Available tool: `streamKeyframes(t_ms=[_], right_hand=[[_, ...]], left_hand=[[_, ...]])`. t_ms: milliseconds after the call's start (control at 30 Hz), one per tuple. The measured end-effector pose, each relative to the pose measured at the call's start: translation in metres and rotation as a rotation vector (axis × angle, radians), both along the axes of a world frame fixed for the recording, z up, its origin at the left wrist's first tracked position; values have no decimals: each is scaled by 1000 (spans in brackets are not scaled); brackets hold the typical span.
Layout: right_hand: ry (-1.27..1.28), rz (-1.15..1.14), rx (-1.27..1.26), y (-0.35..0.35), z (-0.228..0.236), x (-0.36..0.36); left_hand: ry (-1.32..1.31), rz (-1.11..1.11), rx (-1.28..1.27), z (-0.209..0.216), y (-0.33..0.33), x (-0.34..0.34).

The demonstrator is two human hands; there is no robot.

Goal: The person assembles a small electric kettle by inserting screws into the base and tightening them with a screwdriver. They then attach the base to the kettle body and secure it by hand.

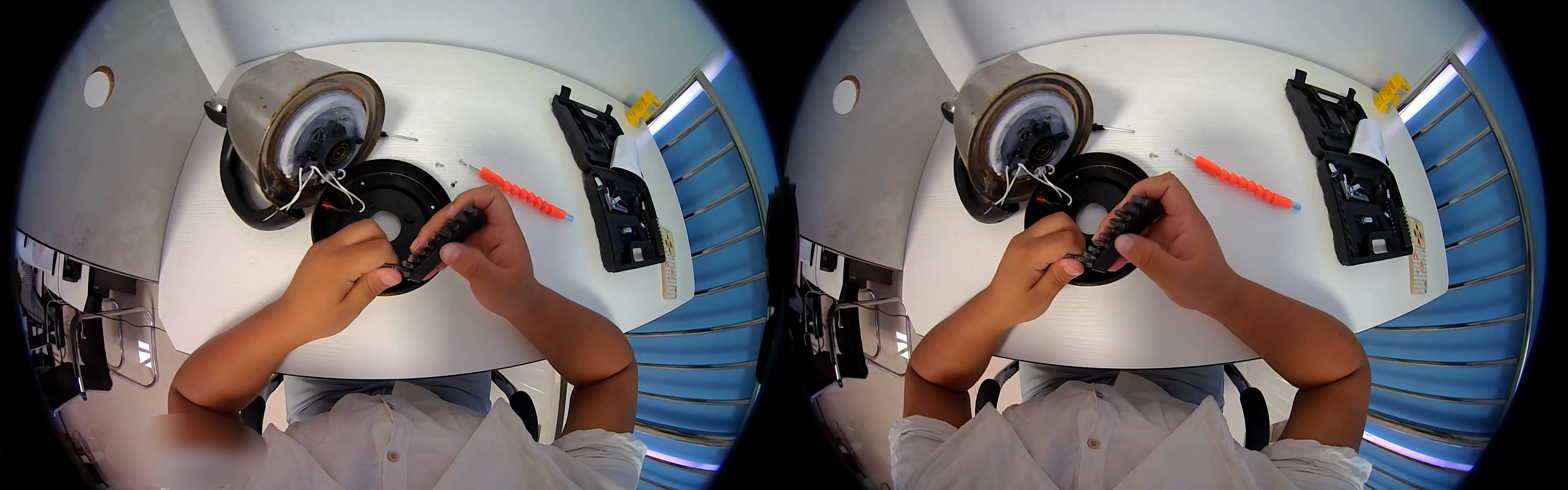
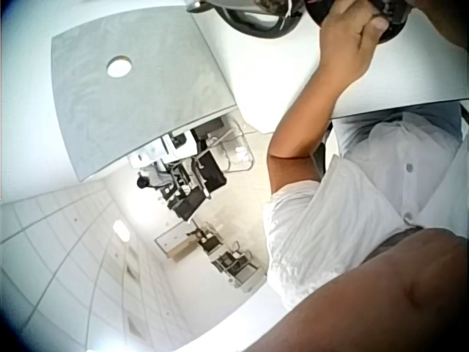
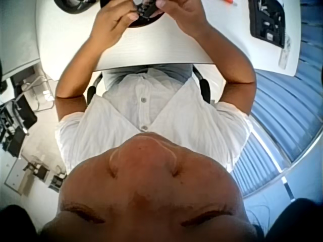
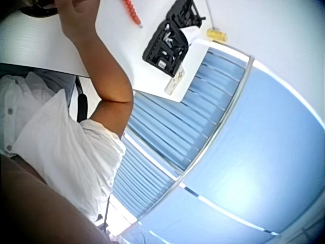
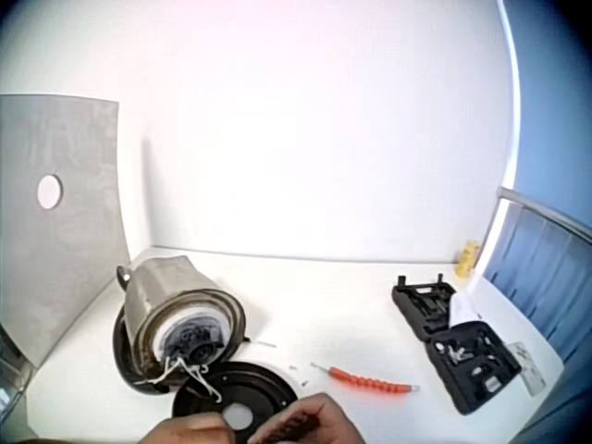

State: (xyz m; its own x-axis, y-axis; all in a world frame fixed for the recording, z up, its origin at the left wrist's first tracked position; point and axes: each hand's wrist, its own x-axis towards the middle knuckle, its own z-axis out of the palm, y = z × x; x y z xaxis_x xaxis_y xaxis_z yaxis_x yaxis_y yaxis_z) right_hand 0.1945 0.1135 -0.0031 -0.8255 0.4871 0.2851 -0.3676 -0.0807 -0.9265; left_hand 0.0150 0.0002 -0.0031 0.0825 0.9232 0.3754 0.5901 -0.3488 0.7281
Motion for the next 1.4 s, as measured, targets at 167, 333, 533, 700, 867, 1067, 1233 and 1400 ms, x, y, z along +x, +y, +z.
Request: streamKeyframes(t_ms=[167,333,533,700,867,1067,1233,1400], right_hand=[[-61,-3,197,-4,-2,2],[40,-58,280,-7,-6,0],[69,-22,309,-1,-9,0],[136,-42,396,0,-2,2],[50,-70,286,-10,10,9],[204,-337,665,-6,5,0],[251,-305,683,-5,-1,-1],[195,-222,525,-9,-5,-3]], left_hand=[[195,73,7,5,-5,3],[90,61,10,2,-4,3],[-303,-61,-81,-6,-1,-3],[-270,-117,-103,-5,4,-1],[-289,-114,-140,3,3,7],[-314,-140,-109,-4,3,2],[-308,-103,-149,-5,2,3],[-259,-81,-151,0,0,5]])
